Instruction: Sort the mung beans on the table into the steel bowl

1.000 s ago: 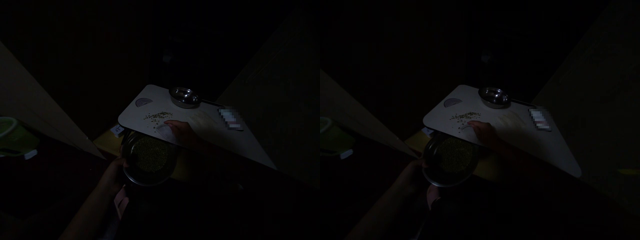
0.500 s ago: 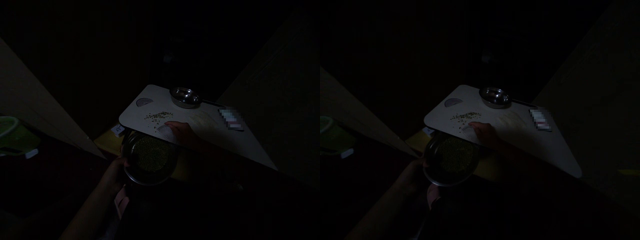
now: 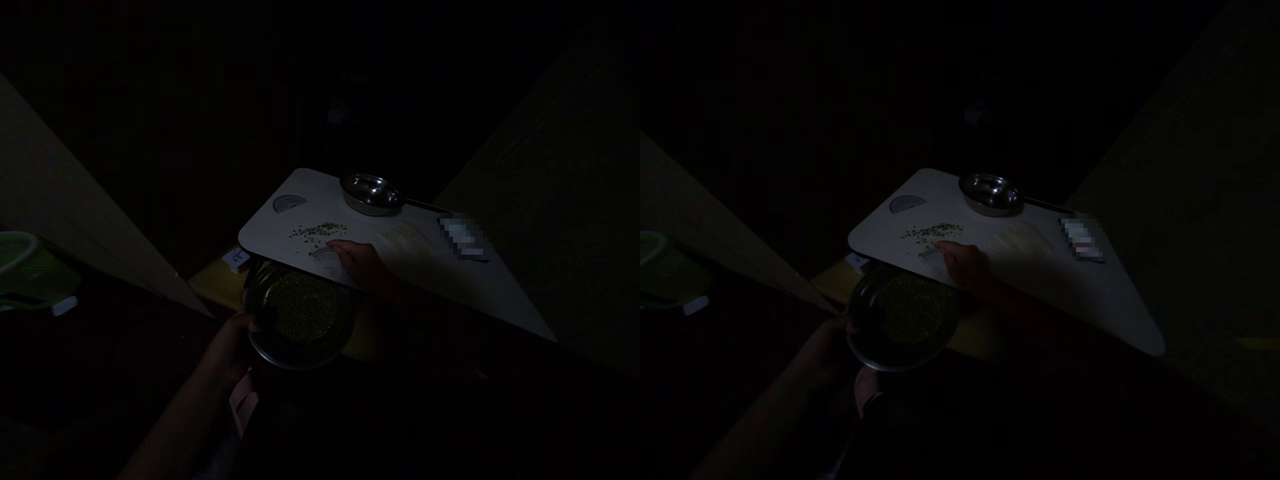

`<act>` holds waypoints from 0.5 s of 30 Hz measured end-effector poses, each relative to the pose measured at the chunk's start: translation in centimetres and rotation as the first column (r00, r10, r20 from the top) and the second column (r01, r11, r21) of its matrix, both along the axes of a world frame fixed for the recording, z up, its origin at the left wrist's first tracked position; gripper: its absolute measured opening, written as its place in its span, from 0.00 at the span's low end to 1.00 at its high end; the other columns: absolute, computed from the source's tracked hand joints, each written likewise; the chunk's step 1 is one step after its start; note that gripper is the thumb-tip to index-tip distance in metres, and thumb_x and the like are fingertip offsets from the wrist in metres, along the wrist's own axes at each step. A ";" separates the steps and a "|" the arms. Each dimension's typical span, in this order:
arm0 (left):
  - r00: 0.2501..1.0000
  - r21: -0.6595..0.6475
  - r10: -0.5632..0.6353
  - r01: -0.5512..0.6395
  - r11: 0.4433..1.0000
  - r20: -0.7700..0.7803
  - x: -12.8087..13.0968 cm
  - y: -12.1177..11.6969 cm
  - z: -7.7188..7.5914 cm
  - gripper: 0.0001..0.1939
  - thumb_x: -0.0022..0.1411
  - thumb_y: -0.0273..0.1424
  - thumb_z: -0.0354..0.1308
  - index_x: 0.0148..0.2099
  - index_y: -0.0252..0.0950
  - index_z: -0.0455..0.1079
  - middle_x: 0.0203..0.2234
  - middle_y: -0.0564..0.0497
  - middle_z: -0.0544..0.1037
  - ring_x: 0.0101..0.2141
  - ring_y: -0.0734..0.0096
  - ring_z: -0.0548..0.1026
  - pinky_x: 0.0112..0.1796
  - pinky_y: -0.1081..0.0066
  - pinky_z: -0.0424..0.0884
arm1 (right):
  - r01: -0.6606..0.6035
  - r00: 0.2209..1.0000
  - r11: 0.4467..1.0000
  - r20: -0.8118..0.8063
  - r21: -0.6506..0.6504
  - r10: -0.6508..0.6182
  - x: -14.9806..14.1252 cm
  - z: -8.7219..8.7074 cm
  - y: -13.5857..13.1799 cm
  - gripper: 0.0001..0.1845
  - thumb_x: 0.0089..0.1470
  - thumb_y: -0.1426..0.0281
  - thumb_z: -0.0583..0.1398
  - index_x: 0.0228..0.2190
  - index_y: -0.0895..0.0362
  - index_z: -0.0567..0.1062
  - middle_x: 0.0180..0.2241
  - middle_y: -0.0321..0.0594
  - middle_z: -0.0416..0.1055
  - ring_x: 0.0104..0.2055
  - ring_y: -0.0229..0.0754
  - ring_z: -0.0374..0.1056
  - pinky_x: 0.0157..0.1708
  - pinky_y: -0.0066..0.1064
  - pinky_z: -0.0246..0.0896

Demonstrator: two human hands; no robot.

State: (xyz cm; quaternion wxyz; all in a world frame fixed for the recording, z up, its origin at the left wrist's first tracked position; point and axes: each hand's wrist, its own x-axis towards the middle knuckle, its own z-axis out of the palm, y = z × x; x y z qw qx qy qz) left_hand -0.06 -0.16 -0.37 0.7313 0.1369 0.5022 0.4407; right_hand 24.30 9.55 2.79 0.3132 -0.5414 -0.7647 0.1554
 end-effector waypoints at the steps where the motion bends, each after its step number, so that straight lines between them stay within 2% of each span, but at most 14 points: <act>1: 1.000 -0.002 0.000 0.000 1.000 0.005 0.0 0.0 0.1 0.14 0.33 0.18 0.55 0.28 0.35 0.69 0.15 0.55 0.70 0.18 0.72 0.68 0.21 0.73 0.65 | 0.007 1.000 1.000 0.002 0.000 -0.007 0.0 0.0 0.0 0.19 0.57 0.69 0.52 0.43 0.54 0.80 0.45 0.41 0.79 0.48 0.45 0.74 0.53 0.42 0.68; 9: 0.999 -0.075 0.038 -0.040 0.996 -0.029 0.3 0.1 0.4 0.12 0.32 0.18 0.55 0.25 0.34 0.69 0.15 0.53 0.71 0.18 0.72 0.68 0.20 0.74 0.65 | 0.073 0.997 0.997 0.014 0.018 -0.073 0.0 -0.2 0.7 0.19 0.56 0.72 0.52 0.43 0.56 0.80 0.45 0.41 0.79 0.49 0.46 0.74 0.52 0.42 0.68; 15: 0.999 -0.084 0.049 -0.050 0.995 -0.010 0.4 0.2 0.6 0.14 0.31 0.18 0.55 0.25 0.35 0.69 0.14 0.55 0.69 0.17 0.74 0.67 0.20 0.75 0.64 | -0.011 1.000 1.000 -0.001 0.011 0.011 -0.5 0.1 0.5 0.19 0.56 0.72 0.53 0.43 0.55 0.80 0.45 0.42 0.79 0.48 0.45 0.75 0.50 0.42 0.69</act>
